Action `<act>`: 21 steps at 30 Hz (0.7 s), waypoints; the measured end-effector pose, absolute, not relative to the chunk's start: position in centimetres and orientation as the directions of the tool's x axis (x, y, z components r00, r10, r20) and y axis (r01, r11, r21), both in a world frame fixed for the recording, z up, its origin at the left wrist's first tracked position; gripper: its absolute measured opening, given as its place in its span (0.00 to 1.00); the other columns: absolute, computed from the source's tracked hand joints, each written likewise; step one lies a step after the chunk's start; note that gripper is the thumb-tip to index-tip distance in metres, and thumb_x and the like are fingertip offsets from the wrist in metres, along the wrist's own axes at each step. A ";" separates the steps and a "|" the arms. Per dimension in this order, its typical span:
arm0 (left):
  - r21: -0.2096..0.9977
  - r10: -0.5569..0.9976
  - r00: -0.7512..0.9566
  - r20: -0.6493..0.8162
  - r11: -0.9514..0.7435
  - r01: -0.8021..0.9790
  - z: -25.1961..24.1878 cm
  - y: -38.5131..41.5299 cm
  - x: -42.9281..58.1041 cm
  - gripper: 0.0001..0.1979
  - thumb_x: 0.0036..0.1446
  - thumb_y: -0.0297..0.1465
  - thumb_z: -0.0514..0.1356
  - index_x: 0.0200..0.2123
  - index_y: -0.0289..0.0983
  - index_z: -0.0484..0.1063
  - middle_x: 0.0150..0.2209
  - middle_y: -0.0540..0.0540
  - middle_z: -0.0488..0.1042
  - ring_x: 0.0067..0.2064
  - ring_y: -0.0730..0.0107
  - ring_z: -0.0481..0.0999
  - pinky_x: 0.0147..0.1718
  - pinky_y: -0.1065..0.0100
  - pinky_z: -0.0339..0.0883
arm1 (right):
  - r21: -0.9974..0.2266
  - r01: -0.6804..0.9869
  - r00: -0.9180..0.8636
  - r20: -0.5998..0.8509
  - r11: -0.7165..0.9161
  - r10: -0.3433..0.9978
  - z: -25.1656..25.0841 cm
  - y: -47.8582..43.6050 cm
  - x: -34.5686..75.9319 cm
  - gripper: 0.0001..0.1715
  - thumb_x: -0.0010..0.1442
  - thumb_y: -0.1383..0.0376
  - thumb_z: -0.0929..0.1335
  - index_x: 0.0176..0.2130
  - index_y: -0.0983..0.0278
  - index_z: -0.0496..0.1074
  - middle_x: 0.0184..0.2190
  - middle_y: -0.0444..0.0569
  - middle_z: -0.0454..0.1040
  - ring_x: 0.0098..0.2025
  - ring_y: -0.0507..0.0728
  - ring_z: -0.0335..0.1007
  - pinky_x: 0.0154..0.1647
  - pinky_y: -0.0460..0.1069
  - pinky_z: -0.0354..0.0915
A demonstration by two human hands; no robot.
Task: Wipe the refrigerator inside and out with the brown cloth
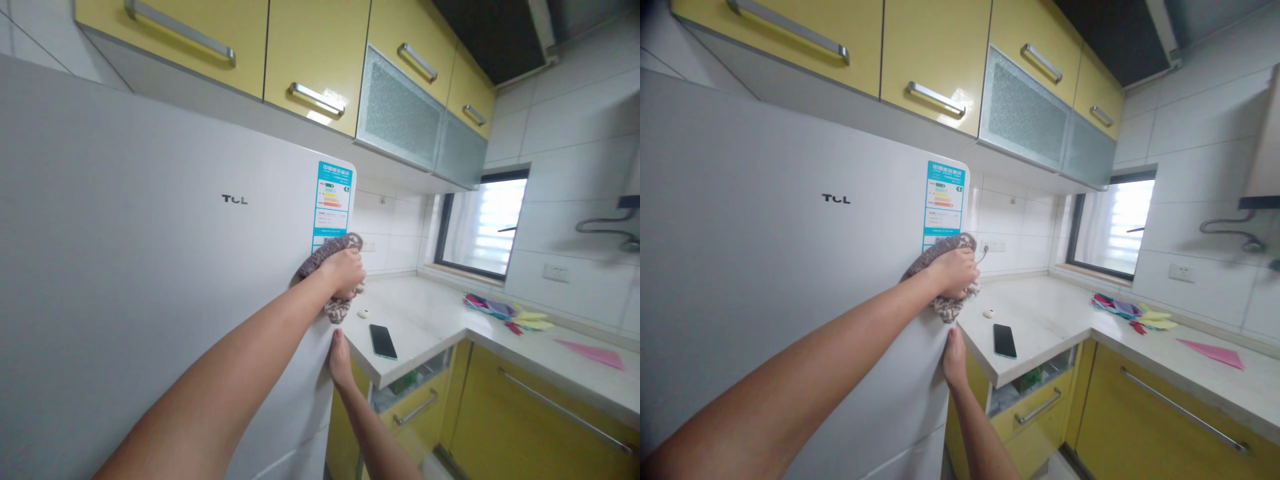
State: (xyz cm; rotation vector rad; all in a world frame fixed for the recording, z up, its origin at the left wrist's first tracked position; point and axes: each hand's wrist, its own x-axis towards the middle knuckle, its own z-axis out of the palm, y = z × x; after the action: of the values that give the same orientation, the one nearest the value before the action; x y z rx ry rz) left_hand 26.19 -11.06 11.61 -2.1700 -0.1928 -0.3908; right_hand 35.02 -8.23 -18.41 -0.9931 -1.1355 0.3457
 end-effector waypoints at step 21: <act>-0.540 0.089 0.626 0.775 -0.423 0.728 -10.6 -15.6 -4.5 0.53 0.45 0.43 0.52 0.78 0.51 0.52 0.71 0.62 0.67 0.75 0.73 0.63 0.55 0.58 0.79 | -0.837 0.195 0.532 0.529 0.512 0.662 -18.7 -7.6 34.7 0.56 0.64 0.25 0.56 0.52 0.69 0.79 0.55 0.66 0.81 0.63 0.70 0.75 0.71 0.66 0.64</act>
State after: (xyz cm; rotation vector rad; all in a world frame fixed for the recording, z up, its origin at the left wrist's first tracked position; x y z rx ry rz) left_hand -4.54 -15.64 -10.58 -1.8920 -0.6496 -0.8389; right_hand 34.68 -7.60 -18.74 -1.0277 -1.0036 0.3459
